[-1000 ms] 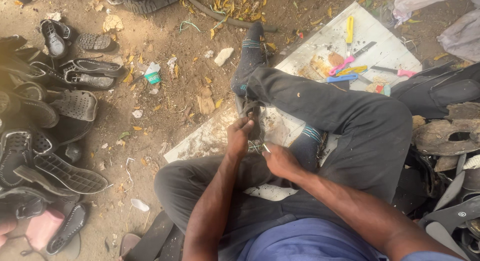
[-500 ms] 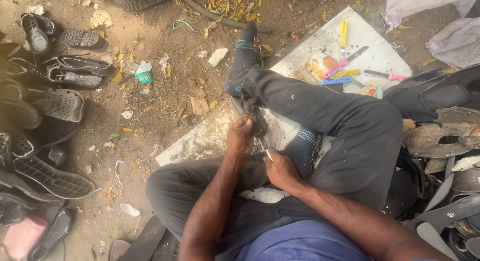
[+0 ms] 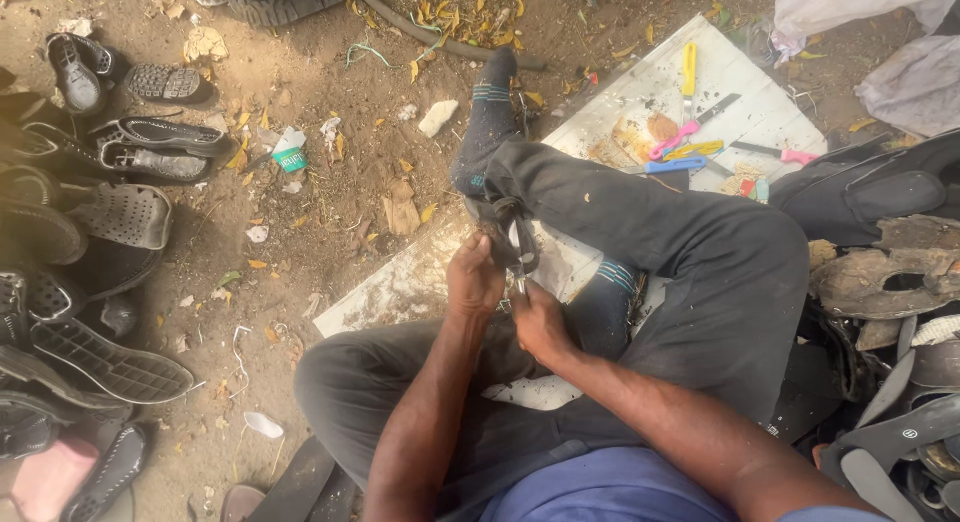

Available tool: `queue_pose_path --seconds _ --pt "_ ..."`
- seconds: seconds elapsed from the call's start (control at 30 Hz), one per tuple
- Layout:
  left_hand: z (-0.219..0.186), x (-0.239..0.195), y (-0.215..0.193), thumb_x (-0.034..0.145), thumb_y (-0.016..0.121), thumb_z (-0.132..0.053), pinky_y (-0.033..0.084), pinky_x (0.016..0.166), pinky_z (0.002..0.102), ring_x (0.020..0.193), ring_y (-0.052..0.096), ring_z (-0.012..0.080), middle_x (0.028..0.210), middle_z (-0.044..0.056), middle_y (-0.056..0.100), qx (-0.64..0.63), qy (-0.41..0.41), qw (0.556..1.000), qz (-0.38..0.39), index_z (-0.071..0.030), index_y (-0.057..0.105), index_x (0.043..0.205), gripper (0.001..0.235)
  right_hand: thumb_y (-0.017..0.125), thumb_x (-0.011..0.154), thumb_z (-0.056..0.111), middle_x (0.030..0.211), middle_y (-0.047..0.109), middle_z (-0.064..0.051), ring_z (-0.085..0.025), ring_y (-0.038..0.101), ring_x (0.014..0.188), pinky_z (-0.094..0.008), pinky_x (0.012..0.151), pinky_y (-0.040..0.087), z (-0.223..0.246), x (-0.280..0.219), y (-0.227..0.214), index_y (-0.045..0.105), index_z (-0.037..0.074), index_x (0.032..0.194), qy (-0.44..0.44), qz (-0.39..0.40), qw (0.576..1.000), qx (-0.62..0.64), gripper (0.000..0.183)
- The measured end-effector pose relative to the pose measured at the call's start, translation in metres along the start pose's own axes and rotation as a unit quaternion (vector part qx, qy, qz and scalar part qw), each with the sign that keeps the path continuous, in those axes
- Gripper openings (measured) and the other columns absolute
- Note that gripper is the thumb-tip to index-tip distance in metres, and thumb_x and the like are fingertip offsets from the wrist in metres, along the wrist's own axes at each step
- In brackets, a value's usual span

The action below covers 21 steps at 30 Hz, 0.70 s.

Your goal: The person sits on the ground and uses a knife to scrape and clean the sole of a black shoe. They then pick up a pair of black sandals and use the knife to scrape the soles of those as well.

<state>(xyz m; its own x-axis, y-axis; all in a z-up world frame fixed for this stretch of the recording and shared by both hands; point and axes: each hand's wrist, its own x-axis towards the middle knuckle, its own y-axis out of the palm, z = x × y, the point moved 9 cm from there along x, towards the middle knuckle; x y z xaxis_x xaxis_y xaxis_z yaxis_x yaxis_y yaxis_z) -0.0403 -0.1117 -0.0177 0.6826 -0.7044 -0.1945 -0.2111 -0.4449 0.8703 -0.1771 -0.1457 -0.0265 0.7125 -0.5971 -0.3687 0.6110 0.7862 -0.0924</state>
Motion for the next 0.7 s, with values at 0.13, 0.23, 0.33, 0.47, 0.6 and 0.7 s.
queue_pose_path --seconds 0.13,0.23,0.33,0.47,0.6,0.7 --pt "0.002 0.002 -0.004 0.1 0.065 -0.01 0.049 0.088 0.038 0.081 0.06 0.0213 0.086 0.007 0.067 0.01 0.001 1.0 0.017 -0.004 0.062 0.092 0.01 0.055 0.102 0.015 0.054 0.044 -0.002 -0.014 0.042 0.036 -0.034 0.033 0.033 0.009 -0.015 0.012 0.057 0.002 0.093 0.043 -0.001 0.997 0.062 0.016" --pt "-0.007 0.002 0.0 0.098 0.065 -0.011 0.05 0.085 0.041 0.079 0.062 0.0231 0.083 0.009 0.068 0.033 -0.002 0.999 0.024 -0.003 0.064 0.092 0.01 0.054 0.103 0.015 0.054 0.045 -0.003 -0.013 0.041 0.037 -0.034 0.033 0.033 0.012 -0.047 0.014 0.058 0.004 0.096 0.015 0.029 0.996 0.082 0.014" --pt "-0.004 0.001 0.0 0.098 0.064 -0.008 0.049 0.087 0.041 0.083 0.063 0.0236 0.089 0.011 0.069 0.045 -0.01 0.999 0.003 0.001 0.066 0.098 0.009 0.051 0.102 0.018 0.053 0.046 -0.003 -0.015 0.042 0.033 -0.034 0.031 0.033 0.006 -0.018 0.02 0.058 0.006 0.1 0.047 0.004 0.996 0.074 0.013" --pt "-0.013 -0.005 0.022 0.097 0.062 -0.003 0.047 0.095 0.04 0.095 0.063 0.0224 0.102 0.01 0.073 0.237 -0.038 0.97 0.032 0.001 0.07 0.108 0.014 0.052 0.104 0.018 0.058 0.051 -0.003 -0.014 0.043 0.036 -0.034 0.033 0.033 -0.006 0.015 0.027 0.061 0.0 0.099 0.1 0.017 0.988 0.113 0.02" --pt "-0.049 -0.037 0.109 0.072 0.064 -0.006 0.043 0.101 0.044 0.117 0.062 0.0356 0.119 0.012 0.073 0.799 0.315 0.443 0.258 -0.016 0.077 0.094 0.027 0.054 0.105 0.022 0.059 0.047 0.0 -0.012 0.04 0.038 -0.032 0.034 0.031 -0.001 0.013 0.018 0.06 0.0 0.101 0.1 0.071 0.989 0.082 0.023" --pt "-0.037 -0.022 0.107 0.086 0.065 -0.02 0.04 0.106 0.045 0.113 0.064 0.0286 0.105 0.004 0.075 0.861 0.266 0.343 0.265 -0.017 0.077 0.091 0.014 0.054 0.103 0.023 0.057 0.046 -0.001 -0.013 0.04 0.037 -0.033 0.034 0.032 0.007 0.006 0.008 0.062 0.004 0.105 0.109 0.103 0.988 0.023 0.021"
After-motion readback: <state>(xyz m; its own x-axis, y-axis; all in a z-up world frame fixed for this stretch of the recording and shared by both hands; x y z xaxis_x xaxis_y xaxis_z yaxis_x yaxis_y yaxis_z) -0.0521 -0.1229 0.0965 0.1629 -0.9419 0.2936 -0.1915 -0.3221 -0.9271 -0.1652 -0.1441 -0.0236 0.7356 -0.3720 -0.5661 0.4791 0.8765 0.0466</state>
